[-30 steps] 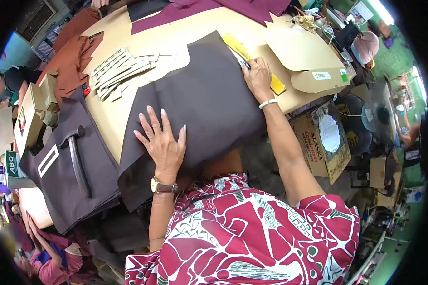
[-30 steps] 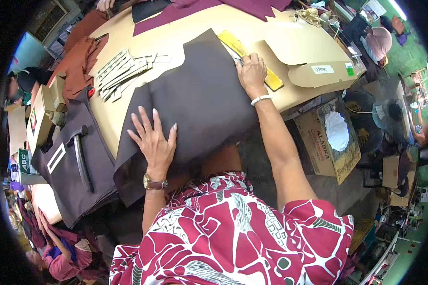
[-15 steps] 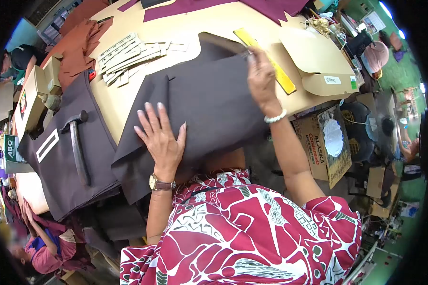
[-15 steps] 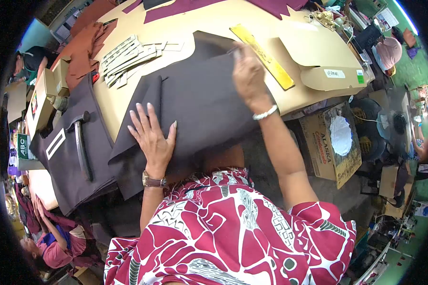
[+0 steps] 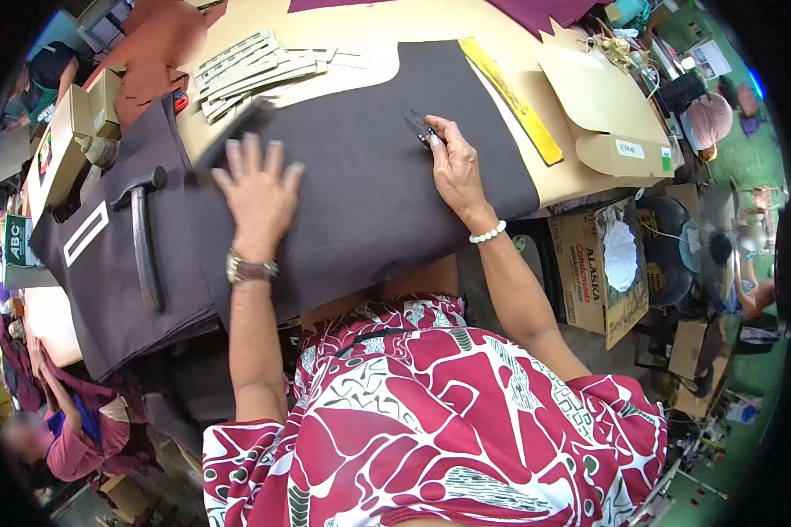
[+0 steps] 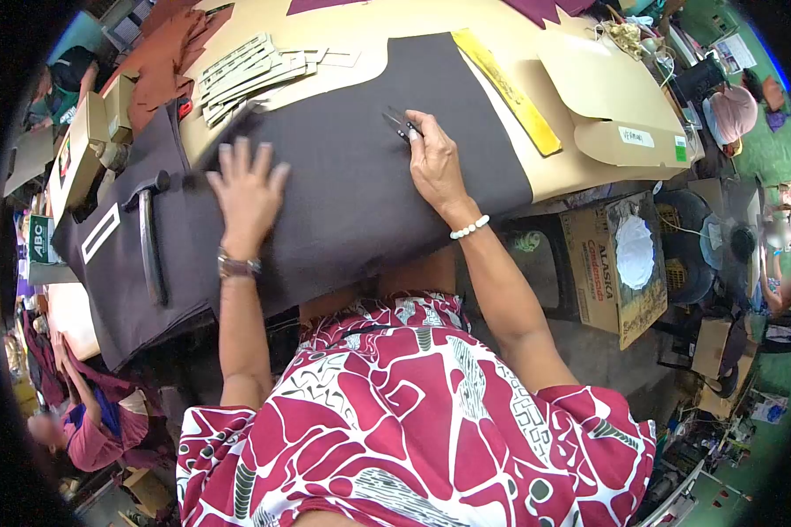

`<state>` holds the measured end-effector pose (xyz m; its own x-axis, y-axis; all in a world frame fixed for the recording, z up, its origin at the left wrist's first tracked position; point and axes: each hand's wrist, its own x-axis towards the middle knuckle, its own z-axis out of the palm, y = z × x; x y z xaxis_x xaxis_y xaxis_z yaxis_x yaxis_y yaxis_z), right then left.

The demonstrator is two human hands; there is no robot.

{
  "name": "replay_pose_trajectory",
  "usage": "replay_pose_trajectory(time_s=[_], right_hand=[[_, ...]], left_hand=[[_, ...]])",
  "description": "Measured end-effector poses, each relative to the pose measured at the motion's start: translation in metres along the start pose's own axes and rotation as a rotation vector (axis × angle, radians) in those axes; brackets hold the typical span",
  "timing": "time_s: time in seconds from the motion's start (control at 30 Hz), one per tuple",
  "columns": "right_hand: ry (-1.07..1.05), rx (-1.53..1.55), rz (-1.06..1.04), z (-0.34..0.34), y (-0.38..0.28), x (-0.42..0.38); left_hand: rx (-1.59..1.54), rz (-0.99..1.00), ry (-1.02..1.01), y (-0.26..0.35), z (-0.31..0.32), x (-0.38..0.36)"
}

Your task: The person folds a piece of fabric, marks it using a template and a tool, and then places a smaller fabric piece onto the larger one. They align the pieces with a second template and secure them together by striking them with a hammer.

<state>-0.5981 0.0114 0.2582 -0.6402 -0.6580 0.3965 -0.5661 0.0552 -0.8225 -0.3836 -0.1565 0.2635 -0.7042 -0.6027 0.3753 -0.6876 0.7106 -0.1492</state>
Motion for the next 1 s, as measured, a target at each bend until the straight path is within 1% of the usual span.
replay_pose_trajectory(time_s=[0.03, 0.07, 0.1, 0.17, 0.23, 0.27, 0.3, 0.33, 0.37, 0.4, 0.5, 0.53, 0.63, 0.7, 0.77, 0.8, 0.87, 0.93, 1.0], right_hand=[[-0.003, 0.003, -0.006, 0.000, 0.001, 0.000], [-0.004, 0.007, -0.014, 0.001, 0.002, 0.000], [-0.005, 0.011, -0.021, 0.001, 0.003, 0.001], [-0.008, 0.011, -0.030, 0.000, 0.005, 0.001], [-0.021, 0.015, -0.027, -0.003, 0.007, 0.001], [-0.030, 0.020, -0.020, -0.006, 0.006, 0.001], [-0.038, 0.024, -0.011, -0.009, 0.006, 0.001], [-0.049, 0.052, 0.038, -0.014, 0.004, -0.001], [-0.057, 0.081, 0.086, -0.021, 0.002, -0.002], [-0.061, 0.108, 0.134, -0.027, 0.001, -0.001], [0.036, -0.007, 0.118, -0.048, 0.018, 0.001], [0.110, -0.034, 0.106, -0.051, 0.027, 0.003], [0.163, -0.227, 0.095, -0.060, 0.042, 0.011], [0.251, -0.283, 0.022, -0.057, 0.043, 0.011], [0.221, -0.502, 0.042, -0.060, 0.039, 0.008], [0.255, -0.591, -0.011, -0.063, 0.046, 0.010], [0.305, -0.732, 0.046, -0.078, 0.054, 0.021], [0.333, -0.812, 0.106, -0.091, 0.068, 0.034], [0.243, -0.923, 0.238, -0.098, 0.082, 0.041]], left_hand=[[0.143, -0.109, -0.026, -0.018, 0.003, 0.006], [0.294, -0.225, 0.012, -0.031, -0.001, 0.013], [0.362, -0.307, 0.025, -0.041, -0.008, 0.020], [0.349, -0.363, 0.116, -0.040, -0.025, 0.028], [0.137, -0.242, 0.210, -0.016, -0.033, 0.026], [-0.004, -0.159, 0.194, 0.003, -0.031, 0.020], [-0.185, -0.079, 0.103, 0.022, -0.035, 0.011], [-0.277, -0.013, -0.008, 0.038, -0.033, 0.000], [-0.332, 0.023, -0.094, 0.051, -0.029, -0.013], [-0.376, 0.018, -0.174, 0.060, -0.023, -0.027], [-0.405, -0.025, -0.175, 0.065, -0.025, -0.047], [-0.395, -0.030, -0.181, 0.067, -0.027, -0.053], [-0.374, -0.038, -0.194, 0.072, -0.037, -0.059], [-0.370, -0.032, -0.211, 0.071, -0.039, -0.059], [-0.377, -0.008, -0.228, 0.069, -0.039, -0.055], [-0.384, -0.006, -0.233, 0.067, -0.038, -0.053], [-0.391, -0.018, -0.253, 0.062, -0.039, -0.052], [-0.394, -0.070, -0.212, 0.053, -0.042, -0.050], [-0.362, -0.141, -0.199, 0.042, -0.046, -0.052]])
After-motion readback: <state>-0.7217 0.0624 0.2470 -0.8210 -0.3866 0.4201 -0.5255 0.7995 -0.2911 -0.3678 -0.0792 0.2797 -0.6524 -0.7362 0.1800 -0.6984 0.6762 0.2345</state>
